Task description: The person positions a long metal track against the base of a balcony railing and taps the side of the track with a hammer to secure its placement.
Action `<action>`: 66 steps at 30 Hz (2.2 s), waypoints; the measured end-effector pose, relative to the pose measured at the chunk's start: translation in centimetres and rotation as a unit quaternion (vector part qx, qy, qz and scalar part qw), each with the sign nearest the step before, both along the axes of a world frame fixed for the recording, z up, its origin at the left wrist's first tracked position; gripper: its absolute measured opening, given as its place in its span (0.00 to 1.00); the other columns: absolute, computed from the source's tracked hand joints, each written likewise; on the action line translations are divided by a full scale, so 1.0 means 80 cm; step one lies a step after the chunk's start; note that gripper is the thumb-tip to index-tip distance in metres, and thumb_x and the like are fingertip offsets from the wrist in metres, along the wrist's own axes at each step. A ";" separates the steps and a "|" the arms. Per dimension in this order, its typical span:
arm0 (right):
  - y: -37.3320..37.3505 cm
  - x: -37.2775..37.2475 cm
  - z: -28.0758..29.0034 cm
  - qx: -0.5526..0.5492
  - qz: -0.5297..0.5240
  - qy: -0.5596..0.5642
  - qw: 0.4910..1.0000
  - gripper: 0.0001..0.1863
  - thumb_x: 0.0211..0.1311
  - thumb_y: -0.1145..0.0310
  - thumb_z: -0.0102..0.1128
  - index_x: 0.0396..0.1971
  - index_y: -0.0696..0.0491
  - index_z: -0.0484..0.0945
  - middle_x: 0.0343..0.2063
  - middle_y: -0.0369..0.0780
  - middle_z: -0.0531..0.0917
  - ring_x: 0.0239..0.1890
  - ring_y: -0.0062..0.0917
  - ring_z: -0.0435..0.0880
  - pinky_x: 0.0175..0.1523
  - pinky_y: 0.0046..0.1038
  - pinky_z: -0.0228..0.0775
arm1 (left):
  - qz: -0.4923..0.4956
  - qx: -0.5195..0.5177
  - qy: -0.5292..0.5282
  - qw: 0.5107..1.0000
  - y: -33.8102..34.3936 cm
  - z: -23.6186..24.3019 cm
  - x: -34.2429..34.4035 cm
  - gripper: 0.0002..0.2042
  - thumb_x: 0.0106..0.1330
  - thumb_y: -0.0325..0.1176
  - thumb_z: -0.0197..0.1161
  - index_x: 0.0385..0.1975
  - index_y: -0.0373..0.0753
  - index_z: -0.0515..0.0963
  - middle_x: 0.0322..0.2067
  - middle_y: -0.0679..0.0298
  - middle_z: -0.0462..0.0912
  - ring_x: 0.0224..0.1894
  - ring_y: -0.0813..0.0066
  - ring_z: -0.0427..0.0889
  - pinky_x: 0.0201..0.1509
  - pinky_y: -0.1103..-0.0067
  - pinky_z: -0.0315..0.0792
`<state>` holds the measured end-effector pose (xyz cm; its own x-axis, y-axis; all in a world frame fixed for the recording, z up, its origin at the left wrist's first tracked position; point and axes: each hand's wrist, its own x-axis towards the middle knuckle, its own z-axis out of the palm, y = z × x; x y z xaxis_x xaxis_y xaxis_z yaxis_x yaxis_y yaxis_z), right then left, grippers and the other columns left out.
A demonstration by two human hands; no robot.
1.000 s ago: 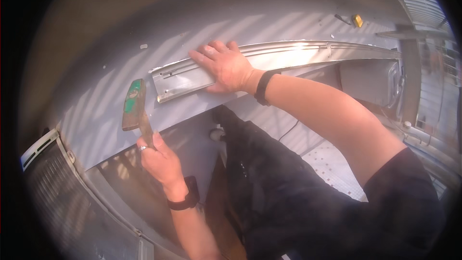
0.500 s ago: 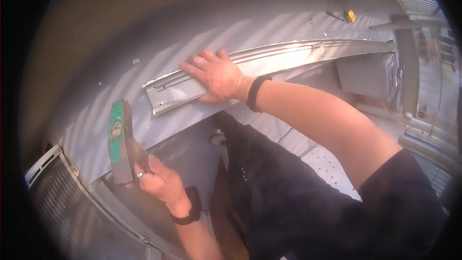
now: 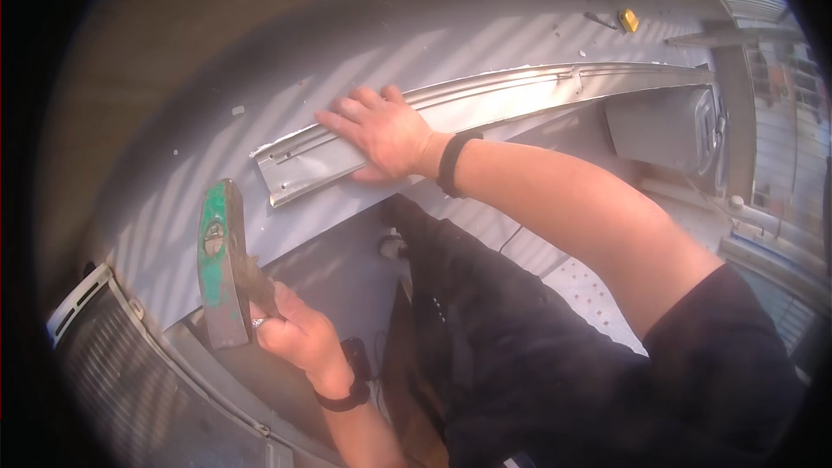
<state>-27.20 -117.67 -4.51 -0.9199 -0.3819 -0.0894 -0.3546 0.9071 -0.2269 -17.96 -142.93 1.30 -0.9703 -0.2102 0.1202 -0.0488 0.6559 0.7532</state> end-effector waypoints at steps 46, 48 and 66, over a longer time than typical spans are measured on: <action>0.060 -0.030 0.067 -0.033 0.013 -0.167 0.985 0.48 0.56 0.44 0.69 0.69 0.61 0.67 0.62 0.48 0.76 0.68 0.43 0.68 0.72 0.40 0.63 | 0.175 0.179 -0.310 0.917 -0.078 0.023 0.146 0.16 0.80 0.45 0.52 0.34 0.39 0.71 0.19 0.73 0.68 0.17 0.86 0.65 0.20 0.84 0.60; 0.070 -0.041 0.058 -0.054 0.011 -0.187 0.981 0.45 0.60 0.41 0.65 0.68 0.60 0.68 0.63 0.48 0.76 0.70 0.43 0.66 0.72 0.40 0.63 | 0.179 0.179 -0.315 0.915 -0.075 0.023 0.139 0.16 0.80 0.45 0.52 0.34 0.39 0.71 0.19 0.73 0.67 0.18 0.86 0.65 0.20 0.83 0.60; 0.085 -0.072 0.042 -0.009 0.004 0.007 1.000 0.27 0.60 0.41 0.63 0.33 0.54 0.80 0.30 0.45 0.85 0.38 0.43 0.86 0.45 0.42 0.78 | 0.030 -0.033 -0.185 0.982 0.004 0.063 -0.072 0.19 0.79 0.45 0.52 0.39 0.32 0.76 0.23 0.53 0.77 0.27 0.54 0.75 0.35 0.64 0.69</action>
<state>-32.93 -110.86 -1.13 -0.9181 -0.3900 -0.0703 -0.3642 0.9003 -0.2384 -23.74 -142.60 6.30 -0.9358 -0.2723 -0.2238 -0.3520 0.6898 0.6326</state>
